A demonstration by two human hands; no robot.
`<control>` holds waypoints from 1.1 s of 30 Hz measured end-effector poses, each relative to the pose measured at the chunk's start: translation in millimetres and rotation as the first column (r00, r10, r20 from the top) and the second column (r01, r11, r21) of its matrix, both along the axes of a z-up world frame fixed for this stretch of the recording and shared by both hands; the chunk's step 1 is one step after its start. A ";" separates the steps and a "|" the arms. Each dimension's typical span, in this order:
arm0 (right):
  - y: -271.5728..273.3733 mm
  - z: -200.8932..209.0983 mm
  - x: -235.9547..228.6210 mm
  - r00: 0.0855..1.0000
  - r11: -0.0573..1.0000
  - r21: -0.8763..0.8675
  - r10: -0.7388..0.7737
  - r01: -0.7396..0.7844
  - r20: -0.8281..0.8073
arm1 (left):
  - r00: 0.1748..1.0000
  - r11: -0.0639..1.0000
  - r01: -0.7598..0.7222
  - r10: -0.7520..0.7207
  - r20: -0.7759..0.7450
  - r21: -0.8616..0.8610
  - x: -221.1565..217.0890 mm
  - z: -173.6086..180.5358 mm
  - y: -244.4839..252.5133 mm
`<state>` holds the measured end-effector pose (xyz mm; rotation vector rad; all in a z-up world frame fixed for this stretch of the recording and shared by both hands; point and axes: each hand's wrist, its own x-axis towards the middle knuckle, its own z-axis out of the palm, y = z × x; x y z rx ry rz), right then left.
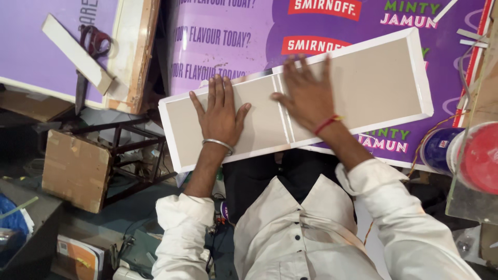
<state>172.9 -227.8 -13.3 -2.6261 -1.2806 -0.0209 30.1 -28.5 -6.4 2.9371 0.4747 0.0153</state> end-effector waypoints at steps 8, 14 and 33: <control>-76.4 -6.3 31.0 0.976 0.976 -0.002 -0.218 0.218 -0.003 | 0.997 0.998 -0.068 0.068 -0.033 0.012 9.0 9.3 -13.7; -63.6 -15.5 24.7 0.966 0.970 0.036 -0.244 0.242 0.081 | 0.978 0.991 0.107 -0.090 0.189 -0.083 51.3 5.4 -65.0; -67.5 2.5 19.7 0.973 0.976 0.139 -0.143 0.169 -0.178 | 0.232 -0.268 0.011 0.938 -0.258 -0.963 -145.3 -17.2 -91.2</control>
